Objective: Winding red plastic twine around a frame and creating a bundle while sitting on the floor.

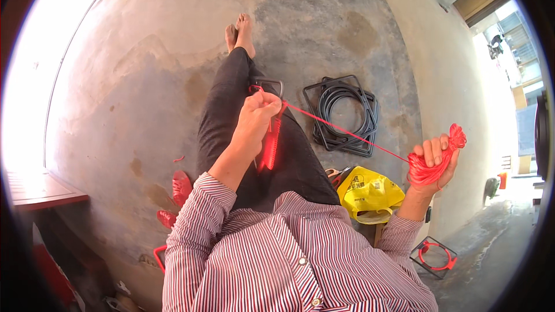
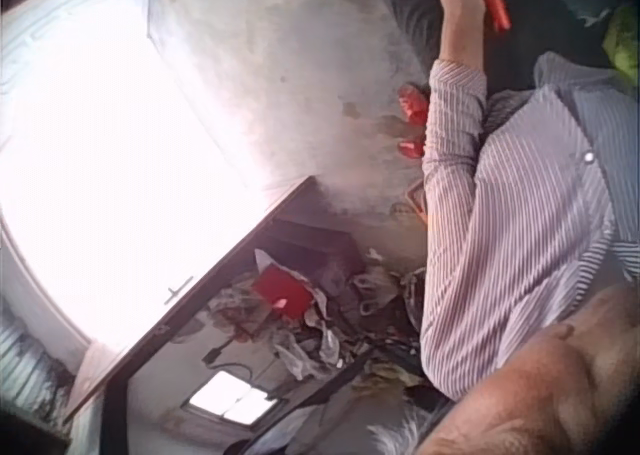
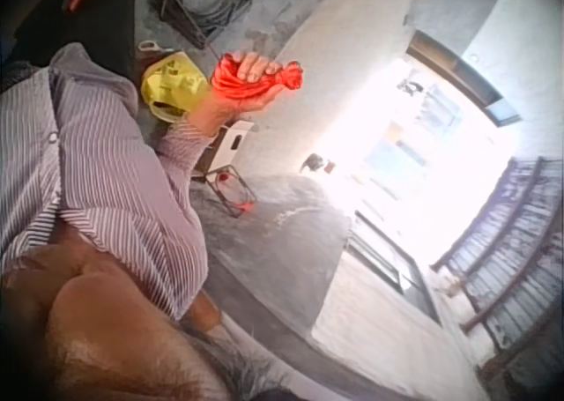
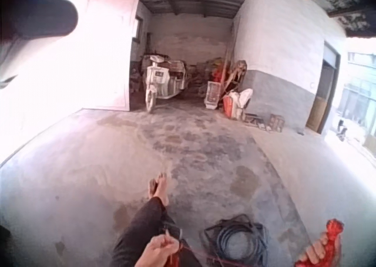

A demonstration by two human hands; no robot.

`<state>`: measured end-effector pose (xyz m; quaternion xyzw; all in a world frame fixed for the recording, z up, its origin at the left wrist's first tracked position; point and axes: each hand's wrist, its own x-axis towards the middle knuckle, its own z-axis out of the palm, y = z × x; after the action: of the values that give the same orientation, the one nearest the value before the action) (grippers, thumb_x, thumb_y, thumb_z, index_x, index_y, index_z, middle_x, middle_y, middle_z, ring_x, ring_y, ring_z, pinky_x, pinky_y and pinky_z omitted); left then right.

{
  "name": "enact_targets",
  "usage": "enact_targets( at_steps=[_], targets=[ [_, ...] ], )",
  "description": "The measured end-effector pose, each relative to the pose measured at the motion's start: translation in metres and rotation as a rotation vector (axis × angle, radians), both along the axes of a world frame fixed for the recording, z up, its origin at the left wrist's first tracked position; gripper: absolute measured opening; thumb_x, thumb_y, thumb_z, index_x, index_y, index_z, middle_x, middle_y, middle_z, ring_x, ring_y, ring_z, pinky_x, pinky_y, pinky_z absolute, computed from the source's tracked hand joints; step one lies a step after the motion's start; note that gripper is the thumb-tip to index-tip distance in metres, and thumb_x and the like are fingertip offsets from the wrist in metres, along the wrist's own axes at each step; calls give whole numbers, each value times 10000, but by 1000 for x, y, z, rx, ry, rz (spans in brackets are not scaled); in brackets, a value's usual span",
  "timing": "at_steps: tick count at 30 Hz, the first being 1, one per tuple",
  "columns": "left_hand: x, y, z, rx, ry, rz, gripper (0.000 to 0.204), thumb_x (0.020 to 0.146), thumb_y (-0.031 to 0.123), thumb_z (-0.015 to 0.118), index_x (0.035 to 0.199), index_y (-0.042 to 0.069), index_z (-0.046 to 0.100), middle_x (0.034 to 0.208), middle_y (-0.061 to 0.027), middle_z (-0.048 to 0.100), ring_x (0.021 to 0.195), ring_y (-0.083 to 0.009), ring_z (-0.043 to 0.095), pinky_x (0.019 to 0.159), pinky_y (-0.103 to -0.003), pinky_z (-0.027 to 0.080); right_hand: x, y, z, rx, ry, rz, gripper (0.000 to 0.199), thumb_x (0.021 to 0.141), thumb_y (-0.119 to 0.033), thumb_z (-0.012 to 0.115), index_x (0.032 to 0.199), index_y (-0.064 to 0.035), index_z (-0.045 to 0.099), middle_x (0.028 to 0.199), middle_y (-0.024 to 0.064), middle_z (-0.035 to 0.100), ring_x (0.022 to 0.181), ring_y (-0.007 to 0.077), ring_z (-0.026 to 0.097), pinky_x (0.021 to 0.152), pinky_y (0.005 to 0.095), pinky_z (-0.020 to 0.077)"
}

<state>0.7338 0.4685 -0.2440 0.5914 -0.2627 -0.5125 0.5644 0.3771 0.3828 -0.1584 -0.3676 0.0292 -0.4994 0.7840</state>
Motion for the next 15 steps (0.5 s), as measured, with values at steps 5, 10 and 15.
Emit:
enact_targets(
  at_steps=[5,10,15],
  targets=[
    [0,-11,-13,115,-65,253,511,797,193,570,1278,34,505,1216,-71,484,1062,-175,470,927,-310,338,35,-5,-59,367,266,-390,210,835,-228,608,949,-60,554,677,6,447,591,126,434,592,290,412],
    [0,-10,-28,146,183,218,742,737,195,532,1440,58,341,1313,-75,463,1110,-183,466,950,-360,325,159,21,-98,112,768,18,354,829,-131,605,1142,35,590,699,-4,545,631,91,529,621,243,445],
    [0,-7,-21,159,481,118,827,760,95,473,1524,80,156,1154,-83,543,948,-186,575,768,-340,465,166,3,-107,-111,1051,309,167,812,-153,652,892,-20,591,743,12,588,665,85,546,621,247,439]
  ],
)
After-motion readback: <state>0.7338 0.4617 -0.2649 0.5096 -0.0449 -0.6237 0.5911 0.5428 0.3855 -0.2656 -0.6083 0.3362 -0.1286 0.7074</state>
